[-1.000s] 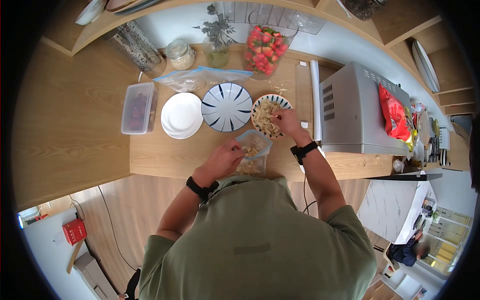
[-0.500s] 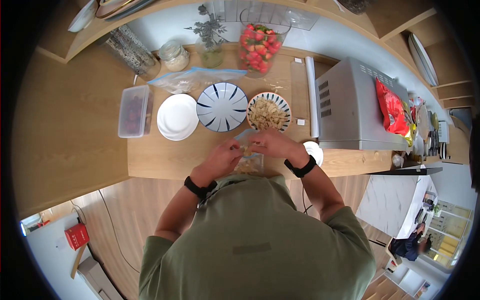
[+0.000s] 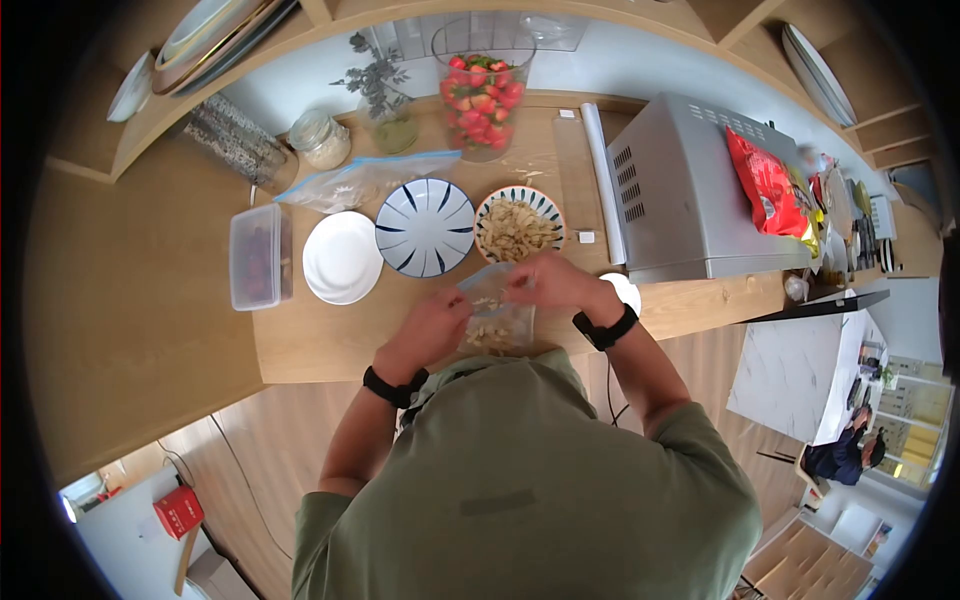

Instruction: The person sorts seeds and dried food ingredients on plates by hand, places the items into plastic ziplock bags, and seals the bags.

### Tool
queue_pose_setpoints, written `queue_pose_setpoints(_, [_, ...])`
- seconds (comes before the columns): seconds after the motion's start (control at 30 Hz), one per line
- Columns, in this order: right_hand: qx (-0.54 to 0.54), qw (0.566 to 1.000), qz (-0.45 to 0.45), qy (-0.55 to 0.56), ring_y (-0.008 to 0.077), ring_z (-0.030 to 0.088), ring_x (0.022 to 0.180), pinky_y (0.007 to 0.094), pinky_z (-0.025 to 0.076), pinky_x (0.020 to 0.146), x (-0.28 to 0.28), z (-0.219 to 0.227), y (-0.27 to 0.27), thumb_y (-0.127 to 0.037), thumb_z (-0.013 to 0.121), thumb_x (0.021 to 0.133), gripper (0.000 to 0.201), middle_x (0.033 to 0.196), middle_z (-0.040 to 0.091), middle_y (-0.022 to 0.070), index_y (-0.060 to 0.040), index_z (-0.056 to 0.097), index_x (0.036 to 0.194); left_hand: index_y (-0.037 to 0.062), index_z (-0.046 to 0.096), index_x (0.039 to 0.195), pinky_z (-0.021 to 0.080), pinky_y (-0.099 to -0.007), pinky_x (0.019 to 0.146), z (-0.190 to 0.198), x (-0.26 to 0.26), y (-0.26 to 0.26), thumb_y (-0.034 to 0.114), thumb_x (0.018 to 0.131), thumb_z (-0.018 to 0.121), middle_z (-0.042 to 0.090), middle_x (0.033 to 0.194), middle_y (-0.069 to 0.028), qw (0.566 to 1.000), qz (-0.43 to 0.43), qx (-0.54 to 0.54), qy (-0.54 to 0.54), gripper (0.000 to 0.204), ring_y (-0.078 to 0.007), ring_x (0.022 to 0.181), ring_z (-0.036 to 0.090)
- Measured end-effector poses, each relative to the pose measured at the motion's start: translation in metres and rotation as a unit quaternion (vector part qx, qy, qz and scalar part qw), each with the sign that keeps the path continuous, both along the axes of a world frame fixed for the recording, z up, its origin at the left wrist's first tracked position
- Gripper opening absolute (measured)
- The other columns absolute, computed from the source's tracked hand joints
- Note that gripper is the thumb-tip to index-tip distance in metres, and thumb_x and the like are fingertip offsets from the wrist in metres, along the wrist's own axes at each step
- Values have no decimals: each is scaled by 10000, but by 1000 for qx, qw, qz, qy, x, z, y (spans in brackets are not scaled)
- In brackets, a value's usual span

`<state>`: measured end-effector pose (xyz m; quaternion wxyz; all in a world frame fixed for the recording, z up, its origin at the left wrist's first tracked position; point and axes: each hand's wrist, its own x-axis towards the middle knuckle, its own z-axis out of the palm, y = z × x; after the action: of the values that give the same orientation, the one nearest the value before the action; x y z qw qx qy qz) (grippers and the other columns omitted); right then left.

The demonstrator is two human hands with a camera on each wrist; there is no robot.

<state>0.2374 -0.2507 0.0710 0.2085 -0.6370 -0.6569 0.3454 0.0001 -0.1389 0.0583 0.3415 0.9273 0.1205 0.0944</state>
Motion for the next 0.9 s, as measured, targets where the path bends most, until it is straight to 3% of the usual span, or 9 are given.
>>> queue_pose_setpoints(0.07, [91, 960, -199, 173, 331, 651, 689, 399, 521, 631, 4, -31, 7, -232, 724, 743, 214, 736, 666, 151, -29, 680, 793, 34, 634, 873, 507, -424, 728, -4, 0, 0, 30, 781, 630, 604, 919, -121, 1000, -10, 6, 3, 92, -338, 851, 610])
queue_pose_setpoints(0.1, [98, 959, -202, 171, 331, 651, 689, 399, 521, 631, 9, -42, 10, -232, 724, 743, 214, 736, 666, 151, -29, 680, 793, 38, 642, 882, 508, -421, 728, -6, -1, 1, 25, 777, 626, 609, 925, -120, 1000, -17, 3, -7, 106, -337, 852, 612])
queue_pose_setpoints(0.17, [73, 968, -238, 40, 333, 660, 736, 409, 530, 681, 18, -63, 19, -230, 711, 735, 227, 788, 674, 161, -40, 683, 855, 42, 650, 891, 510, -418, 727, -7, -4, 1, 21, 773, 623, 613, 931, -119, 999, -24, 8, -20, 122, -336, 853, 615])
queue_pose_setpoints(0.3, [71, 965, -253, -18, 293, 666, 742, 382, 527, 684, 16, -94, 42, -215, 731, 711, 282, 800, 680, 143, -40, 686, 928, 50, 666, 889, 512, -416, 723, -5, -2, -1, 17, 768, 612, 619, 926, -121, 1000, -23, 2, -18, 137, -332, 856, 618])
queue_pose_setpoints(0.37, [9, 976, -206, -64, 331, 655, 770, 415, 524, 698, 18, -99, 53, -224, 714, 703, 255, 791, 670, 155, -41, 663, 874, 50, 670, 887, 512, -420, 717, -6, -2, -1, 15, 763, 600, 617, 917, -123, 999, -27, 7, -18, 146, -330, 852, 616])
queue_pose_setpoints(0.47, [3, 974, -210, -87, 350, 646, 782, 442, 519, 701, 17, -103, 60, -237, 708, 701, 233, 789, 661, 163, -44, 641, 812, 59, 677, 893, 513, -421, 719, -6, -4, 0, 17, 768, 599, 621, 917, -117, 999, -34, 13, -25, 153, -329, 858, 619])
queue_pose_setpoints(0.77, [90, 964, -124, -219, 359, 644, 751, 445, 523, 697, 22, -133, 65, -180, 673, 719, 131, 762, 661, 163, -54, 657, 751, 46, 671, 881, 516, -405, 722, -5, -6, -3, 35, 802, 639, 630, 913, -106, 1000, -17, 10, -20, 86, -323, 852, 621])
queue_pose_setpoints(0.9, [140, 967, -160, -140, 363, 638, 701, 453, 517, 675, 33, -109, 54, -147, 643, 727, 114, 721, 655, 155, -36, 639, 703, 41, 668, 893, 514, -408, 719, -4, -3, 0, 33, 802, 640, 630, 916, -107, 999, -32, 10, -19, 95, -325, 855, 620])
